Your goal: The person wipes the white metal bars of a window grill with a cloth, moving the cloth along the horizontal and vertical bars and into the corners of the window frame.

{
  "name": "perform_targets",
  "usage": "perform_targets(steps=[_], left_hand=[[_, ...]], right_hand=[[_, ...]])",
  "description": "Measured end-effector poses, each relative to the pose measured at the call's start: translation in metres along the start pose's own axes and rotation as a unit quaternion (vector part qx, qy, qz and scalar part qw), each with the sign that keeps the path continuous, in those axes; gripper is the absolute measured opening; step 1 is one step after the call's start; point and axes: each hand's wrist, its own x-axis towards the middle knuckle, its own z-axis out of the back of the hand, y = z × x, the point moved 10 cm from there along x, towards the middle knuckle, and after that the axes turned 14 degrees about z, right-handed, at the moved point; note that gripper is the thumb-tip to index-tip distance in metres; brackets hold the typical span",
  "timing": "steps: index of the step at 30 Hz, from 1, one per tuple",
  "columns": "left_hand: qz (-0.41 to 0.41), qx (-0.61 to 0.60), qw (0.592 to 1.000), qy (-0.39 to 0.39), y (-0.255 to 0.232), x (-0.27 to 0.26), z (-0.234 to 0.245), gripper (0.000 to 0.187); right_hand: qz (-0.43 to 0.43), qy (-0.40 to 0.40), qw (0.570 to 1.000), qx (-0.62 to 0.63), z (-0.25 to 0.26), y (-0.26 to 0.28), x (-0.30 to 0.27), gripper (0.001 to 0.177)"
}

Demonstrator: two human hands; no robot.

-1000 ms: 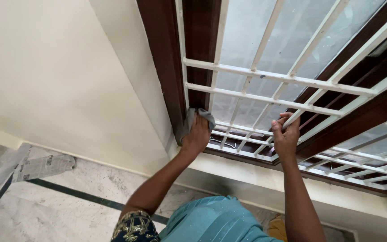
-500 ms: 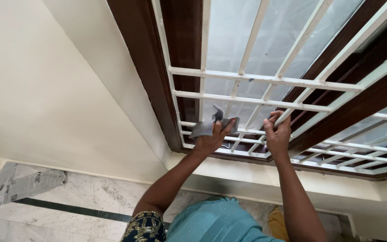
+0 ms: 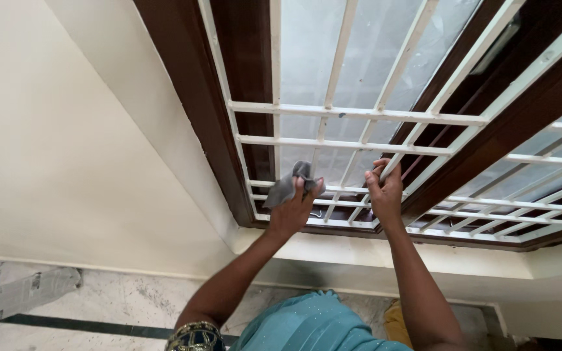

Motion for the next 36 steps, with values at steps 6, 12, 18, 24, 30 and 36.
perform_targets(steps=[6, 12, 18, 24, 30, 36], left_hand=[[-0.033, -0.135, 0.988, 0.06, 0.001, -0.055, -0.037, 0.024], [-0.096, -0.194, 0.973, 0.075, -0.058, -0.019, -0.045, 0.017], [-0.101, -0.196, 0.975, -0.02, -0.09, 0.053, -0.005, 0.023], [-0.036, -0.182, 0.981, 0.051, -0.101, 0.06, -0.038, 0.028], [-0.16, -0.013, 0.981, -0.11, -0.107, 0.01, 0.0, 0.052], [-0.13, -0.127, 0.977, -0.112, -0.073, -0.004, -0.023, 0.045]], right_hand=[[0.001, -0.008, 1.0, 0.005, 0.001, -0.006, 0.001, 0.029], [0.006, -0.008, 1.0, 0.007, 0.003, -0.01, -0.003, 0.029], [-0.013, 0.014, 0.985, 0.172, 0.01, -0.02, -0.002, 0.045], [-0.019, 0.001, 0.932, 0.362, 0.011, -0.017, -0.002, 0.063], [-0.001, 0.005, 0.936, 0.353, 0.015, -0.013, -0.003, 0.064], [-0.018, -0.004, 0.942, 0.335, 0.011, -0.018, -0.01, 0.059]])
